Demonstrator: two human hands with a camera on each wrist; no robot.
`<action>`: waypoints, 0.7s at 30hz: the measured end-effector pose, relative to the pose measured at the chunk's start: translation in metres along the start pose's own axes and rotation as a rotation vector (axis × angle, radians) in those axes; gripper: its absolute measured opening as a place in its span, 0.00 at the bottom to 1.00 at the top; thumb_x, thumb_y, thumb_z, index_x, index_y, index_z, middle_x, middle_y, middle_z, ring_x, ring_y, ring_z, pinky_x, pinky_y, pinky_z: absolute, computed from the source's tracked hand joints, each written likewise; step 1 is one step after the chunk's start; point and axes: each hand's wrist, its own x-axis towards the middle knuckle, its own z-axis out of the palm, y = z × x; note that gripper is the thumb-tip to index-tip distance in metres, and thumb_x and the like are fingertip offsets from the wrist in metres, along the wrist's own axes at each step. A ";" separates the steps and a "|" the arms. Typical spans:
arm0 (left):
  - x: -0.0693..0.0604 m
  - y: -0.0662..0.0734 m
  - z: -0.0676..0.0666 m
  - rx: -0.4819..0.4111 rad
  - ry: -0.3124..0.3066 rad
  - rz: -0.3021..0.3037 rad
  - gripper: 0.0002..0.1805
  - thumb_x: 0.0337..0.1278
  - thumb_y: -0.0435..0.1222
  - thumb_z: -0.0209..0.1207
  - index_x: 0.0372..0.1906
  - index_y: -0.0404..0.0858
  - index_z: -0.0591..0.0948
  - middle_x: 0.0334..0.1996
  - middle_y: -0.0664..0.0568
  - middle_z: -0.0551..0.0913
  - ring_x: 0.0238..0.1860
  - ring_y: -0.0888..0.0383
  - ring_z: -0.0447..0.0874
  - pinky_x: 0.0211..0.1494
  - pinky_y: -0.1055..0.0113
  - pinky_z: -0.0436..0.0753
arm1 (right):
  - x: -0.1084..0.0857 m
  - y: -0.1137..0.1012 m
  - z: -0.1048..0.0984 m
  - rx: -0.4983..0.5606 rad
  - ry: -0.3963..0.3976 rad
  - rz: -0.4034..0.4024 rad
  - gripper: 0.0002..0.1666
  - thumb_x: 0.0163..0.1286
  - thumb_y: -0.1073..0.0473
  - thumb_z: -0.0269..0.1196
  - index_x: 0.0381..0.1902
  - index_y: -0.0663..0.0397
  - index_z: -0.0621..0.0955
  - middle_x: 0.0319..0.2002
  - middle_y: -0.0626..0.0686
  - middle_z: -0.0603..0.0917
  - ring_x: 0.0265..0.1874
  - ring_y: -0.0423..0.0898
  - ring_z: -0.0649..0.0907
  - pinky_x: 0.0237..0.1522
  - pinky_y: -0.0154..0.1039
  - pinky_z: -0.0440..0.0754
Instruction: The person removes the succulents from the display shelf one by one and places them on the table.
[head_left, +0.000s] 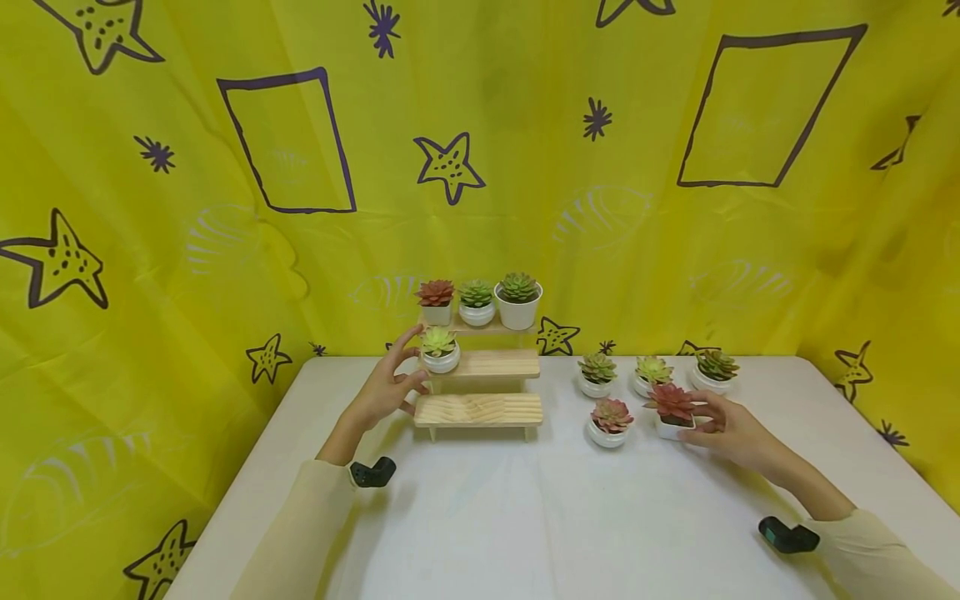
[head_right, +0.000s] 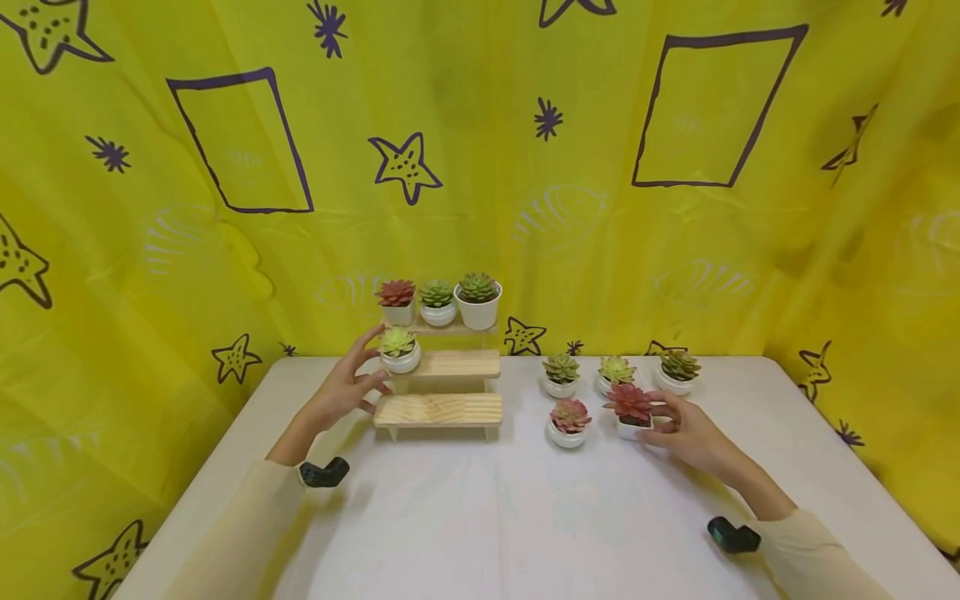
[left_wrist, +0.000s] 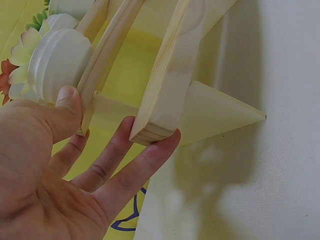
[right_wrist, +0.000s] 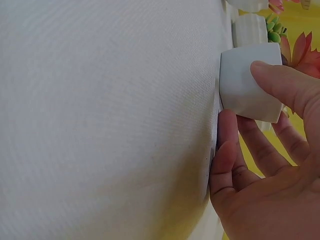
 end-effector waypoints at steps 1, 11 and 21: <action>0.000 0.000 0.000 0.000 0.000 -0.001 0.44 0.75 0.29 0.56 0.82 0.66 0.52 0.75 0.35 0.59 0.45 0.39 0.86 0.27 0.52 0.89 | 0.000 0.000 0.000 0.002 -0.001 0.000 0.42 0.68 0.58 0.72 0.71 0.71 0.65 0.60 0.72 0.78 0.49 0.58 0.85 0.40 0.32 0.84; -0.001 0.001 0.000 0.001 0.002 -0.014 0.44 0.75 0.28 0.56 0.82 0.65 0.51 0.74 0.35 0.59 0.46 0.38 0.85 0.28 0.53 0.89 | 0.001 -0.001 0.000 0.019 -0.013 -0.004 0.42 0.68 0.59 0.72 0.70 0.72 0.65 0.59 0.74 0.79 0.50 0.61 0.86 0.40 0.31 0.84; 0.000 0.000 0.000 0.004 0.000 -0.005 0.44 0.75 0.29 0.56 0.82 0.65 0.51 0.75 0.34 0.58 0.45 0.41 0.86 0.28 0.52 0.89 | 0.003 0.003 -0.003 0.011 -0.025 -0.029 0.41 0.68 0.59 0.72 0.71 0.69 0.66 0.60 0.73 0.78 0.48 0.57 0.86 0.40 0.33 0.84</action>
